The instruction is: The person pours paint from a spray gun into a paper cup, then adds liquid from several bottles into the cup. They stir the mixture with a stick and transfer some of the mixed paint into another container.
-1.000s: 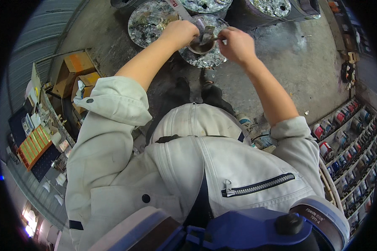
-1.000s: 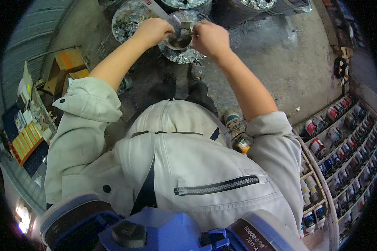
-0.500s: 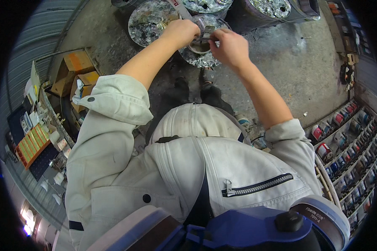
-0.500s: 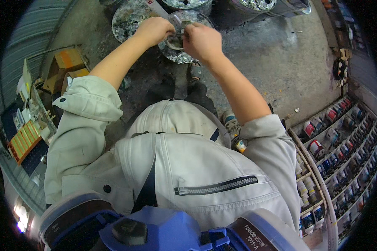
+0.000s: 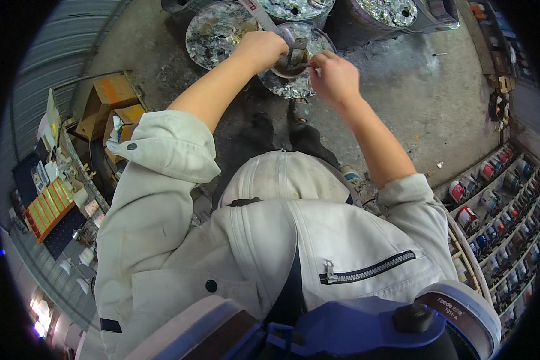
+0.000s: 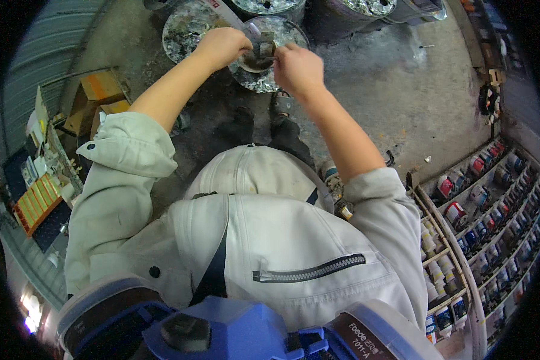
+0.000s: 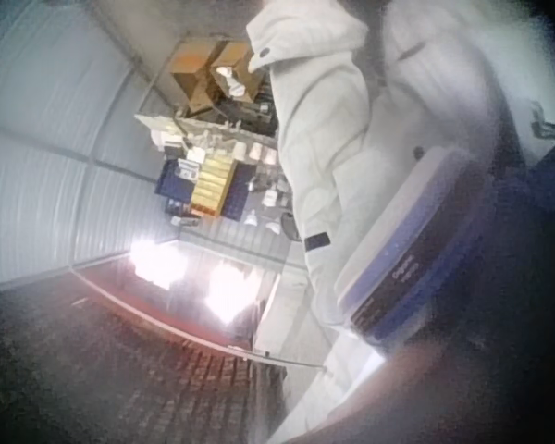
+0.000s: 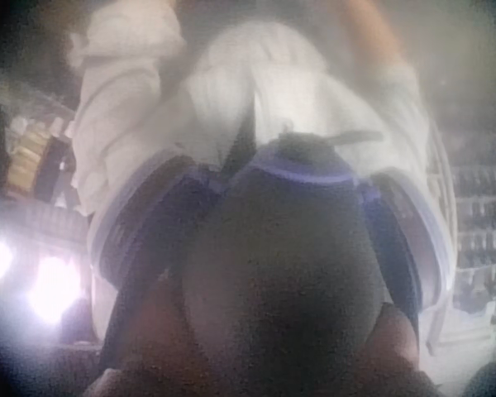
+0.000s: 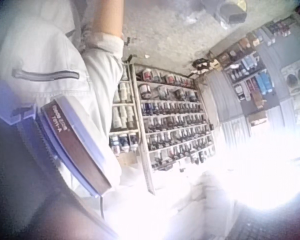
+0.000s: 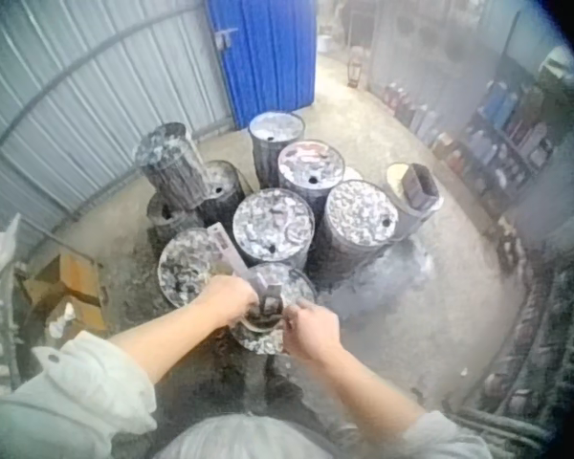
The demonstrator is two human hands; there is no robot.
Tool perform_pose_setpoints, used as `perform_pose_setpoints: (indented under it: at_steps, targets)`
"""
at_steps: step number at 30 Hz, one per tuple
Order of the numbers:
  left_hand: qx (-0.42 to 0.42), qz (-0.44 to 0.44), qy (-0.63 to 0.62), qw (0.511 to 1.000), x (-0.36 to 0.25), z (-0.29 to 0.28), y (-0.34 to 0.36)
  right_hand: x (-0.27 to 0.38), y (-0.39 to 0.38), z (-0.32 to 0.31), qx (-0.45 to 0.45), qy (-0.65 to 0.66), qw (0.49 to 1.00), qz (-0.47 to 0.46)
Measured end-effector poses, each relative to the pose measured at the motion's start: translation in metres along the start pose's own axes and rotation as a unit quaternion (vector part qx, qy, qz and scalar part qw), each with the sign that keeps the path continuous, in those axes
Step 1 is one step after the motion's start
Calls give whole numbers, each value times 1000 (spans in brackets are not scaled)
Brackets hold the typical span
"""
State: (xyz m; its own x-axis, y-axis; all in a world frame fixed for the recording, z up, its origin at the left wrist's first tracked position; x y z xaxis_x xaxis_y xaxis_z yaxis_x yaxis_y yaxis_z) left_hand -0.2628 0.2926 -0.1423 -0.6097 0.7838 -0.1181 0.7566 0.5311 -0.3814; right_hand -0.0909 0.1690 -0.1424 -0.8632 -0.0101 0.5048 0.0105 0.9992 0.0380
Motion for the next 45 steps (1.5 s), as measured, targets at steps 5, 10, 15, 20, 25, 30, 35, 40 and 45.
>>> perform_pose_setpoints:
  at_steps: [5, 10, 15, 20, 25, 30, 35, 40, 45]
  targets:
    - [-80, 51, 17, 995, 1, -5, -5, -14, 2, -8, -29, -4, 999, -40]
    - [-61, 69, 6, 996, 6, -3, -7, -6, 11, 8, 41, -15, 999, -10]
    - [-55, 35, -36, 997, 7, 4, -13, -14, 1, -16, 51, -2, 999, -1]
    - [-112, 25, -116, 987, 5, 3, -16, -12, 9, 5, 106, -46, 993, -13]
    - [-88, -30, -112, 989, 2, -2, -11, 2, 22, 25, 105, -82, 991, -27]
    - [-78, -23, -92, 992, 5, -4, -7, 1, 18, -15, -22, -12, 998, -58]
    - [-83, -9, -114, 990, 14, -1, -3, 12, 15, 1, -16, -38, 999, -36]
    - [-90, -1, -112, 990, 16, -3, 0, 7, 7, 3, -41, -19, 999, -22]
    - [-72, -13, -109, 991, 14, -4, 2, 14, 10, 9, -15, -27, 1000, -5]
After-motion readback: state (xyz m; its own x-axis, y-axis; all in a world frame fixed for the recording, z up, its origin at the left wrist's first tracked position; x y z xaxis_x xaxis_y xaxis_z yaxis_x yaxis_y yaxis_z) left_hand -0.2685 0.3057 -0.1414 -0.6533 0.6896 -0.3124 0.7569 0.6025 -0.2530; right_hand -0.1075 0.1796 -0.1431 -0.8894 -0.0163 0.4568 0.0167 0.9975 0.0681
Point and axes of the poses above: each hand's wrist, its own y-axis towards the middle knuckle, its own z-axis out of the palm, x = y × z, the point moved 3 cm from there along y, towards the middle knuckle, and after that the axes turned 4 degrees about x, right-handed, at the moved point
